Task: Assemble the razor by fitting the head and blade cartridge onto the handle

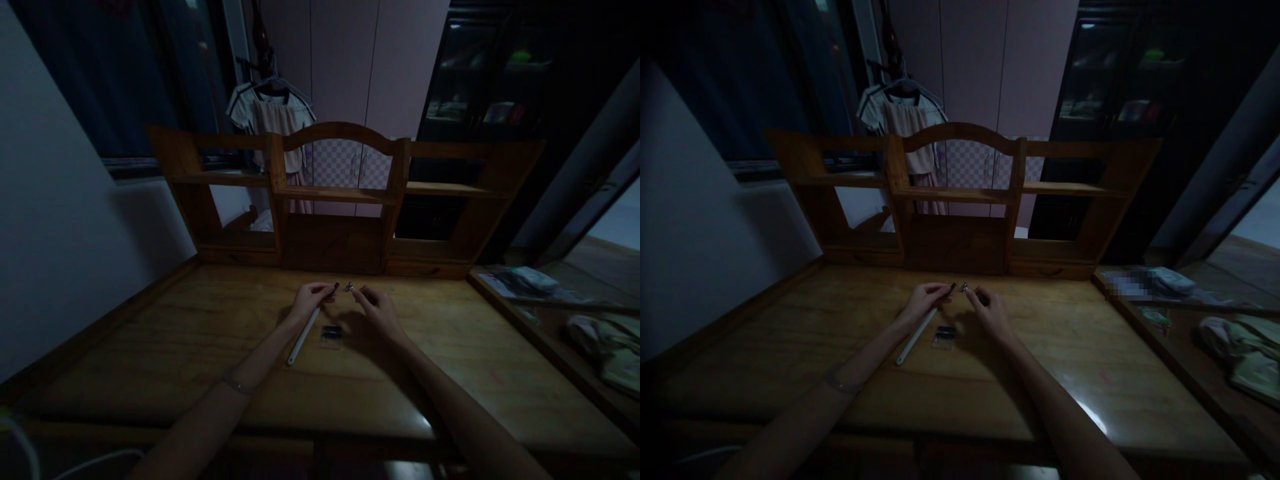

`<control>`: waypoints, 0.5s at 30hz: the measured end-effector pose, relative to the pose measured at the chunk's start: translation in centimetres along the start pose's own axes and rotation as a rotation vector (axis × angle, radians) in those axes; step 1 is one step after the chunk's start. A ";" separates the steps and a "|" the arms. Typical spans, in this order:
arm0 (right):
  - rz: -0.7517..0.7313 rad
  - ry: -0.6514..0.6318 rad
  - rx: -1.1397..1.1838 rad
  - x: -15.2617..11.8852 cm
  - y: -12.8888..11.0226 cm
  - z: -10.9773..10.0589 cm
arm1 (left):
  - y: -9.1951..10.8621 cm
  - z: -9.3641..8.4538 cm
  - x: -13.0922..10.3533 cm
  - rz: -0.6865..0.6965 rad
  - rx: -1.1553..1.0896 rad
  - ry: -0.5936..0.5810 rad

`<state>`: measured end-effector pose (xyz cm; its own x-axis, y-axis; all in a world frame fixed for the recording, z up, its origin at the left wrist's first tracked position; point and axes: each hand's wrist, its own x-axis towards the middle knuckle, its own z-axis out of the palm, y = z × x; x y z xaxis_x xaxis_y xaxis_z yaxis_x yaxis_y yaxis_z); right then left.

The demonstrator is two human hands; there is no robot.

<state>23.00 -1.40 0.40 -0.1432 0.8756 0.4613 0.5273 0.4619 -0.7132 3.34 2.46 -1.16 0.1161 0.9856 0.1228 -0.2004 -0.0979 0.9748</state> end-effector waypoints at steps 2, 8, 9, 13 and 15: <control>0.041 0.030 0.038 0.4 0.9 -0.2 | 0.7 -0.7 0.4 -0.007 0.012 0.052; 0.127 0.070 0.144 1.3 2.9 -0.9 | 4.1 -1.4 -1.9 0.007 0.322 -0.176; 0.127 0.076 0.153 1.3 3.0 -0.9 | 4.4 -1.2 -2.7 0.027 0.412 -0.222; 0.106 0.098 0.176 1.2 3.0 -0.8 | 4.8 -0.3 -5.1 0.091 0.706 -0.322; 0.095 0.101 0.183 1.1 3.0 -0.7 | 4.5 -0.1 -5.5 0.127 0.831 -0.313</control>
<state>25.04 0.87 -0.87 -0.0106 0.9020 0.4317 0.3724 0.4042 -0.8354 1.73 -3.39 2.56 0.4253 0.8898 0.1657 0.5251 -0.3917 0.7556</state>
